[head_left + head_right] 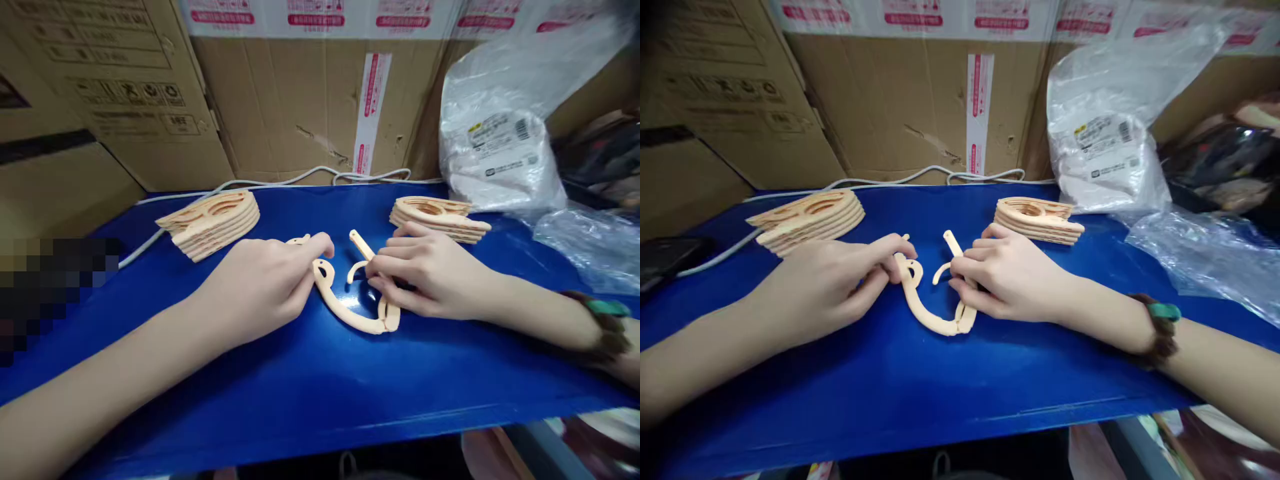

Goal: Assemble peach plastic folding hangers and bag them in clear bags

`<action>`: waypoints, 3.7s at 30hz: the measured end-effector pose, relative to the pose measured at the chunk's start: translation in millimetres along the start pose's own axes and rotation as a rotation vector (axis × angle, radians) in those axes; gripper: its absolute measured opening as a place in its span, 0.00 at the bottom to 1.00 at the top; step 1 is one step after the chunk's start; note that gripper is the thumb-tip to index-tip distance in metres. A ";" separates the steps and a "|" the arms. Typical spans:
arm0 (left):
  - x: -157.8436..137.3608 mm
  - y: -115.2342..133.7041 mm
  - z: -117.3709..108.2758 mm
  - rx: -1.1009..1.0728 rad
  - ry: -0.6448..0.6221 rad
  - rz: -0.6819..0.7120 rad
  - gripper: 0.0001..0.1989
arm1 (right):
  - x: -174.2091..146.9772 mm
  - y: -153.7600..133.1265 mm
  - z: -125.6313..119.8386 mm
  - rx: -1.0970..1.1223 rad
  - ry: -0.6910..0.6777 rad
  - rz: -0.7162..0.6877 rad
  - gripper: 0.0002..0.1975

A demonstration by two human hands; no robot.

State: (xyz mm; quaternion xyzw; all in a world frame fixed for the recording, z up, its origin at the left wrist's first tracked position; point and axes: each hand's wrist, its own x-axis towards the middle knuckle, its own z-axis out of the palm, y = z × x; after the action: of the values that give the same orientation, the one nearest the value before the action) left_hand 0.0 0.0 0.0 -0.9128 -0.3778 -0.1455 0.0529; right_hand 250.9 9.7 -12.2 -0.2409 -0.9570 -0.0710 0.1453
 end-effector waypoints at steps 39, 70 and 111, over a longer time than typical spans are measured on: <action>2.7 -8.1 13.1 -0.178 -0.030 -0.032 0.07 | 2.8 -6.3 6.6 0.037 -0.002 -0.007 0.15; -4.8 -50.1 5.3 0.137 -0.044 -0.389 0.18 | -0.5 -1.9 2.2 0.128 -0.071 -0.026 0.09; 4.8 -32.1 7.5 -0.254 -0.077 -0.127 0.15 | 5.0 4.8 2.6 0.899 0.222 0.530 0.11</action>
State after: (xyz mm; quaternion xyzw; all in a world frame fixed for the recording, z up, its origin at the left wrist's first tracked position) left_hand -17.7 27.5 -6.1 -0.8914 -0.4149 -0.1601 -0.0870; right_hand 248.4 16.7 -12.8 -0.3793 -0.7782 0.3601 0.3475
